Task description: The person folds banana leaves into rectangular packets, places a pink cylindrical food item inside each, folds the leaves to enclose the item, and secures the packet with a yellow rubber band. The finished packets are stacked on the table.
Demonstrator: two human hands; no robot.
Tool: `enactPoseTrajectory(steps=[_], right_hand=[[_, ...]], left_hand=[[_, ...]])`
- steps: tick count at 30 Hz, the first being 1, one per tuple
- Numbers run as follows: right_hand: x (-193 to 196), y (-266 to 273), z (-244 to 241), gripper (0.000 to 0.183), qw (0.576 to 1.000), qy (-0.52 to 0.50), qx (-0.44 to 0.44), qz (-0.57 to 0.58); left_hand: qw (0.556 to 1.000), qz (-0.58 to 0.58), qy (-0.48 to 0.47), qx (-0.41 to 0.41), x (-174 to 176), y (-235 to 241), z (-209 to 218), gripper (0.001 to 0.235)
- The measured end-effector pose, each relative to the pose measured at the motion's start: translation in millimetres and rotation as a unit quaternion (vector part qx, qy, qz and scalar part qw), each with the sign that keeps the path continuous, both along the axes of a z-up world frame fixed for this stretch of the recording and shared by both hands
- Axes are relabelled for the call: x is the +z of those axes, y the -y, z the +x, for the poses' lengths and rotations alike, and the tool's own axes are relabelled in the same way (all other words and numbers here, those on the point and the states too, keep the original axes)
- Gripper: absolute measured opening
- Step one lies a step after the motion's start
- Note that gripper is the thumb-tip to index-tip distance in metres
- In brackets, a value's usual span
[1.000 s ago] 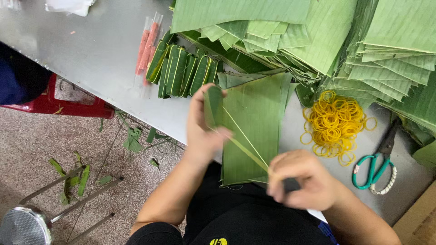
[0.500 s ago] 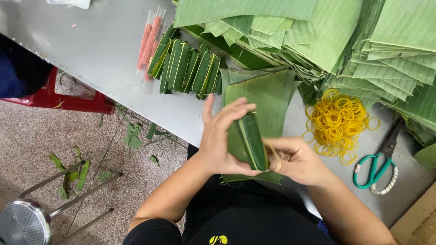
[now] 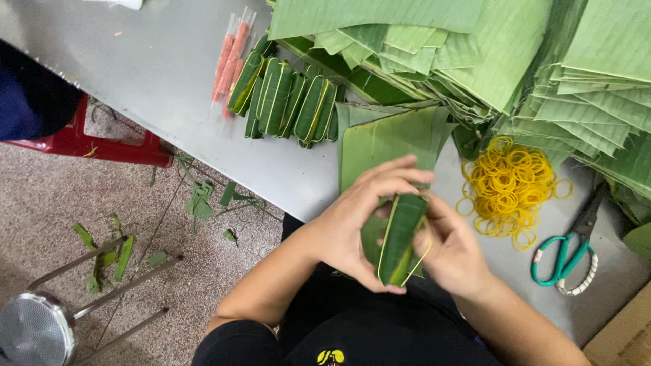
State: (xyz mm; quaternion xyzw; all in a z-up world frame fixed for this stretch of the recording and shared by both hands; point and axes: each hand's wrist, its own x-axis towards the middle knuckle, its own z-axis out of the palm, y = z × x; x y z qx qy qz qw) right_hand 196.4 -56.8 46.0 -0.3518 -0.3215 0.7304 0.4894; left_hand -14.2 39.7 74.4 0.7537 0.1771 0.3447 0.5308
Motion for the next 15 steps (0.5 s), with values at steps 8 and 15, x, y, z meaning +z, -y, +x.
enactPoseTrajectory(steps=[8, 15], right_hand=[[-48.2, 4.9, 28.6, 0.034, 0.991, -0.121, 0.063, 0.004], [-25.2, -47.0, 5.5, 0.042, 0.984, 0.083, 0.129, -0.088]], left_hand=[[0.991, -0.010, -0.030, -0.128, 25.6, -18.3, -22.5, 0.104], [0.956, 0.027, -0.255, 0.139, 53.5, -31.6, -86.5, 0.108]])
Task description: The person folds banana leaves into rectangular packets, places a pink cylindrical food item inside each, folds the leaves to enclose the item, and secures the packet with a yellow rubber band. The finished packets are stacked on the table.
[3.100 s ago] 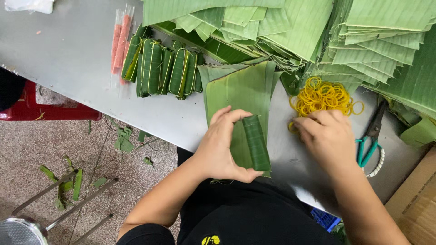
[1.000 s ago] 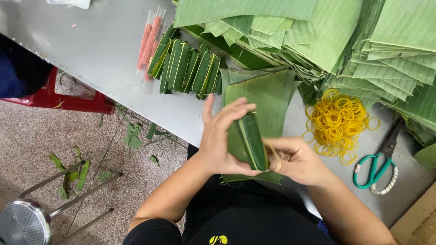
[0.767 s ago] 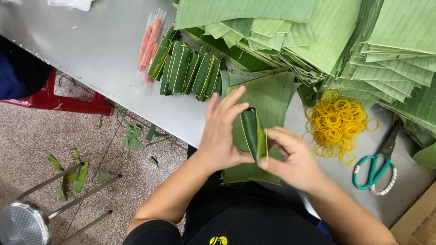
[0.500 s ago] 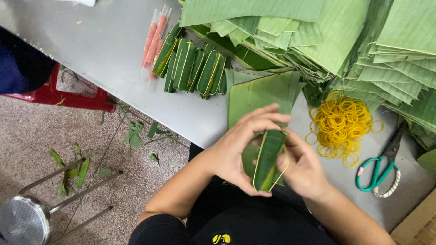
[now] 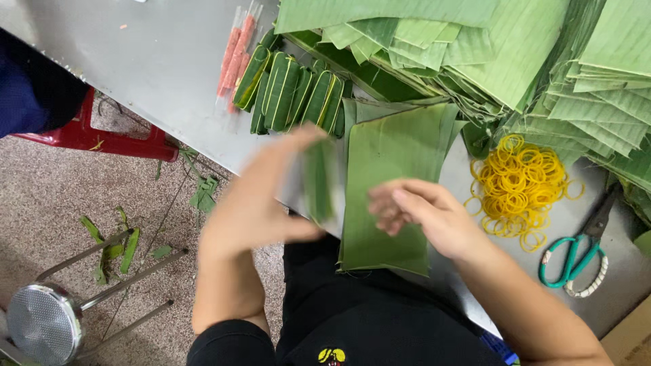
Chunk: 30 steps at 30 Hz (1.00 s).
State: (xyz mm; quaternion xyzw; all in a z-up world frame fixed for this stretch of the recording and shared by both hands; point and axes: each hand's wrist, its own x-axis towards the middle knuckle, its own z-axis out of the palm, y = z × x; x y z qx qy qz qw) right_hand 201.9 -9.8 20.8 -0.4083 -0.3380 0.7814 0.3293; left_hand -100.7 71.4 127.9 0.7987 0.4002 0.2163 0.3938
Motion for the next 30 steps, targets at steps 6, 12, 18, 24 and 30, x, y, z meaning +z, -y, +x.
enactPoseTrajectory(steps=[6, 12, 18, 24, 30], right_hand=[[15.3, -60.3, -54.9, 0.048, 0.995, -0.054, -0.086, -0.013], [1.2, -104.1, -86.4, 0.060, 0.976, -0.042, -0.214, -0.007], [-6.7, -124.6, -95.2, 0.076, 0.976, 0.048, -0.212, -0.032], [-5.8, -132.9, -97.3, 0.084, 0.969, 0.025, -0.243, 0.027], [-12.6, -131.2, -69.5, 0.085, 0.975, -0.073, -0.203, -0.059]], left_hand=[[0.989, 0.090, -0.022, 0.114, -28.5, -40.8, -45.3, 0.095], [0.927, -0.097, 0.224, 0.284, -90.1, -74.7, -24.0, 0.065], [0.941, 0.053, 0.004, 0.334, -78.5, -68.9, 9.6, 0.066], [0.961, -0.015, 0.034, 0.273, -71.4, -78.9, 27.4, 0.057], [0.943, -0.153, 0.187, 0.230, -87.8, -64.8, 56.1, 0.049]])
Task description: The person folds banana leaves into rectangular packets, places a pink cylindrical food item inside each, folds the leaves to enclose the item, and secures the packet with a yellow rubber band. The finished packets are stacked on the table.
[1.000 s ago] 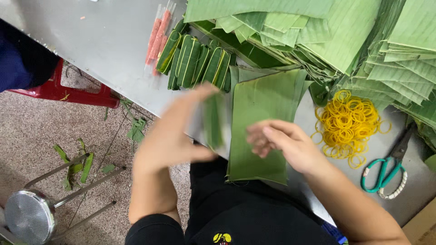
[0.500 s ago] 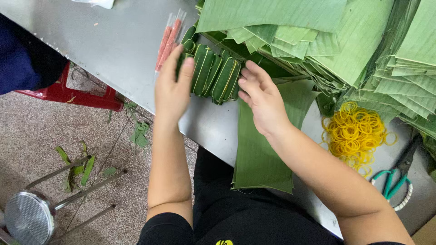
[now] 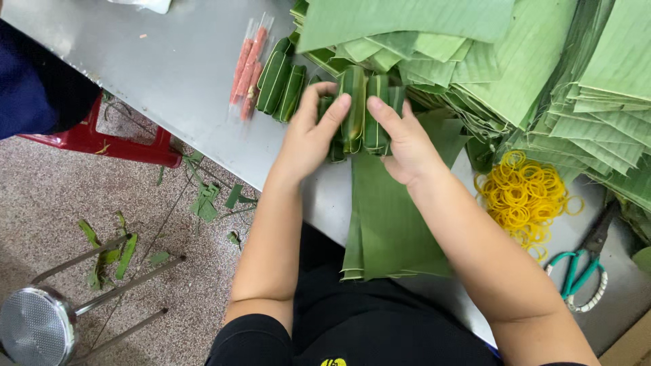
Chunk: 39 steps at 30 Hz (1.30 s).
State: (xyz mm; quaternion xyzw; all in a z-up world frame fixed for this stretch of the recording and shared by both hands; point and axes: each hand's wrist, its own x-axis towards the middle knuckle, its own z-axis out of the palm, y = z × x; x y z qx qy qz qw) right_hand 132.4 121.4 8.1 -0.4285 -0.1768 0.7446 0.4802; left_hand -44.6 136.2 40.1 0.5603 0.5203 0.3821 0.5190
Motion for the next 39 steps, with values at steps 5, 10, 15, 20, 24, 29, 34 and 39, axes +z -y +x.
enactPoseTrajectory(steps=[5, 10, 15, 20, 24, 29, 34, 39], right_hand=[[-4.9, 7.9, 4.3, 0.105, 0.991, -0.085, 0.058, 0.085], [24.3, 38.9, 4.8, 0.138, 0.965, -0.003, 0.092, 0.245], [50.4, 68.8, 42.5, 0.149, 0.889, 0.136, 0.110, 0.424], [30.7, 71.4, 79.1, 0.166, 0.766, 0.333, 0.153, 0.527], [3.3, 82.3, 86.4, 0.170, 0.750, 0.387, 0.209, 0.494], [-11.2, 95.1, 86.6, 0.168, 0.787, 0.341, 0.209, 0.470], [-8.6, 95.1, 87.3, 0.164, 0.801, 0.328, 0.242, 0.438], [-4.5, 91.1, 89.5, 0.142, 0.687, 0.483, 0.272, 0.470]], left_hand=[[0.980, -0.046, 0.191, -0.017, 1.8, 14.3, 16.2, 0.055], [0.958, -0.036, 0.281, -0.034, 30.5, 50.1, 12.7, 0.088], [0.964, 0.225, 0.040, -0.139, 33.9, 80.4, 10.5, 0.111], [0.927, 0.287, 0.010, -0.241, -0.6, 74.3, 24.0, 0.156], [0.947, 0.216, 0.009, -0.235, -26.0, 78.8, 30.2, 0.165], [0.935, 0.291, 0.029, -0.201, -44.4, 94.1, 38.7, 0.172], [0.949, 0.234, 0.032, -0.207, -47.7, 97.8, 25.9, 0.168], [0.962, 0.211, 0.007, -0.175, -44.2, 112.3, 30.2, 0.133]])
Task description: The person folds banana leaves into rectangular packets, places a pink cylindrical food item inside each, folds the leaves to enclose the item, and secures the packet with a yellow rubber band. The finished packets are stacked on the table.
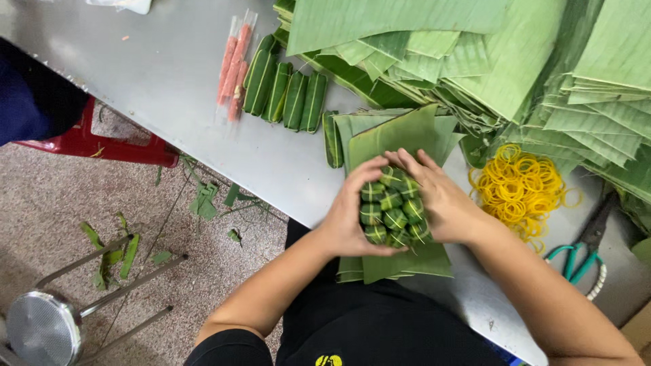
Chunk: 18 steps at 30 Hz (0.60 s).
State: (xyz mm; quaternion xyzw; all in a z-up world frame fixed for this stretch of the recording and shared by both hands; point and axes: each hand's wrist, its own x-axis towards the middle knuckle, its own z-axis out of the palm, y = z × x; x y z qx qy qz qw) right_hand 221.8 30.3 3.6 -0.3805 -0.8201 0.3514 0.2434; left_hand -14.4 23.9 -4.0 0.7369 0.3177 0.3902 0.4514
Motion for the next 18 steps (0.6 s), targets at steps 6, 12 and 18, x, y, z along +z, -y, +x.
enactPoseTrajectory(steps=[6, 12, 18], right_hand=[[12.9, -8.5, -3.0, 0.124, 0.994, 0.094, 0.023, 0.043], [35.9, -8.3, -34.8, 0.123, 0.992, -0.020, 0.116, -0.042], [45.3, -14.9, -130.3, 0.145, 0.957, 0.021, 0.260, -0.127]], left_hand=[[0.992, -0.030, -0.121, 0.034, 14.1, 5.3, -3.0, 0.128], [0.989, 0.035, -0.104, 0.096, 30.9, 39.2, -34.1, 0.124], [0.954, -0.175, 0.111, 0.216, 27.2, 124.0, -81.9, 0.134]])
